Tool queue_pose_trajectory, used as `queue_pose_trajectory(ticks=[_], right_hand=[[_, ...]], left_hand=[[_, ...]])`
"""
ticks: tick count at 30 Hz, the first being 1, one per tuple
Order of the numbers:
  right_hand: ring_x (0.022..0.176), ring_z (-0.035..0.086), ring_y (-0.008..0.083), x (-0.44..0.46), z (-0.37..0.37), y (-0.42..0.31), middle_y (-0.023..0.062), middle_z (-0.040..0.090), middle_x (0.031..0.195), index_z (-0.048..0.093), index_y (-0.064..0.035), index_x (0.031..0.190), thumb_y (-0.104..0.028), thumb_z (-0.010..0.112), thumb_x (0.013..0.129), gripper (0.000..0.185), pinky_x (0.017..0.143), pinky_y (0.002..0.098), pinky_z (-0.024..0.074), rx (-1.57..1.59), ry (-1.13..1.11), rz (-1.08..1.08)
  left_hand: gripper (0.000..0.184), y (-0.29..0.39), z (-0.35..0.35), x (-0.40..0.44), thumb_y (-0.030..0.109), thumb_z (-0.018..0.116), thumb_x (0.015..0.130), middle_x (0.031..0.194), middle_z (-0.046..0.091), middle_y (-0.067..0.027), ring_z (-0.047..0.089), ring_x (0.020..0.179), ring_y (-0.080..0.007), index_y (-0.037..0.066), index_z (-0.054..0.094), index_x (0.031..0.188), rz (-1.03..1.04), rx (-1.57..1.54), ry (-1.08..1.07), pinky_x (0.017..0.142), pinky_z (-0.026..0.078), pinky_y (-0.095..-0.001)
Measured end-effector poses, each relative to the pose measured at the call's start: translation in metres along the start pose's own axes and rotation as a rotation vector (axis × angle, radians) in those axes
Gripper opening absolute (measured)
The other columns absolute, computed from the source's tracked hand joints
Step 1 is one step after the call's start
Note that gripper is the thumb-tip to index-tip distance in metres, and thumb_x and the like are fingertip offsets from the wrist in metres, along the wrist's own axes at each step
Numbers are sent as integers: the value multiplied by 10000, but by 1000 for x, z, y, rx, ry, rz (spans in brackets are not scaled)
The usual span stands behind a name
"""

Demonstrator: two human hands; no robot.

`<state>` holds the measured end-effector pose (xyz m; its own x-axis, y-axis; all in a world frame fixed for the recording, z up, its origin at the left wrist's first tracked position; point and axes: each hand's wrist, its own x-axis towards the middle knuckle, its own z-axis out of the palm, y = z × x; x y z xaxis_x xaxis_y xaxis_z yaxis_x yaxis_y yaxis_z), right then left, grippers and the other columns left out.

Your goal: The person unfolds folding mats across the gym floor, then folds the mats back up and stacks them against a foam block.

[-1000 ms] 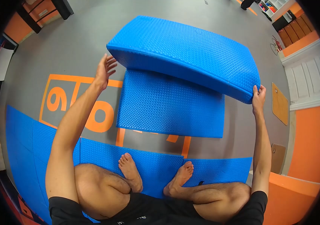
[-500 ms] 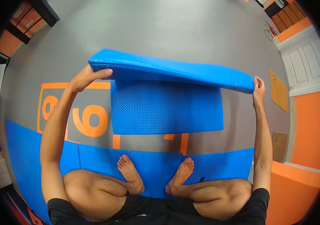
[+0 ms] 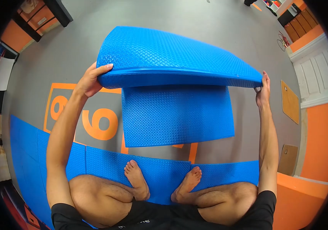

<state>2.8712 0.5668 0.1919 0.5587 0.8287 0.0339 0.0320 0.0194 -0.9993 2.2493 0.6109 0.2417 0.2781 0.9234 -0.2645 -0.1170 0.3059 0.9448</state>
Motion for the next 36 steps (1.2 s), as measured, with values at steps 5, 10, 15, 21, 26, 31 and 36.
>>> queue_pose_trajectory(ticks=[5,10,15,21,26,31,36], right_hand=[[1483,228,334,-1,38,10,185,213,1585,161,-139,1597,-600,671,876,997,1151,606,242,-234,-119,-19],[1429,324,370,-33,91,57,207,257,1550,276,-133,1567,-430,795,821,956,1147,498,335,-612,-507,-281],[1406,350,434,-95,123,81,243,285,1549,324,-176,1546,-347,831,767,945,1134,502,380,-1016,-1054,-511],[1446,279,459,-149,109,138,201,249,1599,290,-229,1562,-334,857,723,1018,1099,568,415,-1254,-1438,-451],[1522,94,414,-183,104,137,140,52,1672,202,-277,1592,-441,865,700,1124,1012,729,402,-1543,-1447,-547],[1515,149,413,-161,102,137,87,50,1683,189,-337,1592,-309,722,870,899,1019,719,405,-1787,-1409,-642],[1492,216,445,-97,75,167,79,34,1688,169,-384,1588,-229,614,944,798,1002,723,414,-1919,-1156,-408]], left_hand=[[534,-6,-23,12,178,693,935,1285,606,-156,615,1165,-251,10,460,1385,86,-175,113,1015,501,-445],[510,-29,-63,44,139,662,958,1301,598,-160,617,1163,-268,24,439,1402,209,-243,224,997,522,-453],[378,-46,-83,52,33,605,967,1258,634,-172,644,1116,-283,-5,505,1330,299,-267,407,981,535,-449],[339,-103,-135,61,-51,614,938,1204,667,-168,654,1053,-264,-26,570,1273,353,-187,732,927,537,-408],[327,-117,-169,48,-27,641,935,1179,681,-151,656,1023,-245,-9,599,1259,348,-26,961,918,517,-386],[311,-133,-201,41,-19,640,938,1189,681,-149,649,1042,-243,-8,611,1248,334,85,1130,932,509,-385],[304,-160,-230,8,7,665,928,1167,681,-149,677,975,-258,11,620,1228,115,-11,1027,840,560,-432]])
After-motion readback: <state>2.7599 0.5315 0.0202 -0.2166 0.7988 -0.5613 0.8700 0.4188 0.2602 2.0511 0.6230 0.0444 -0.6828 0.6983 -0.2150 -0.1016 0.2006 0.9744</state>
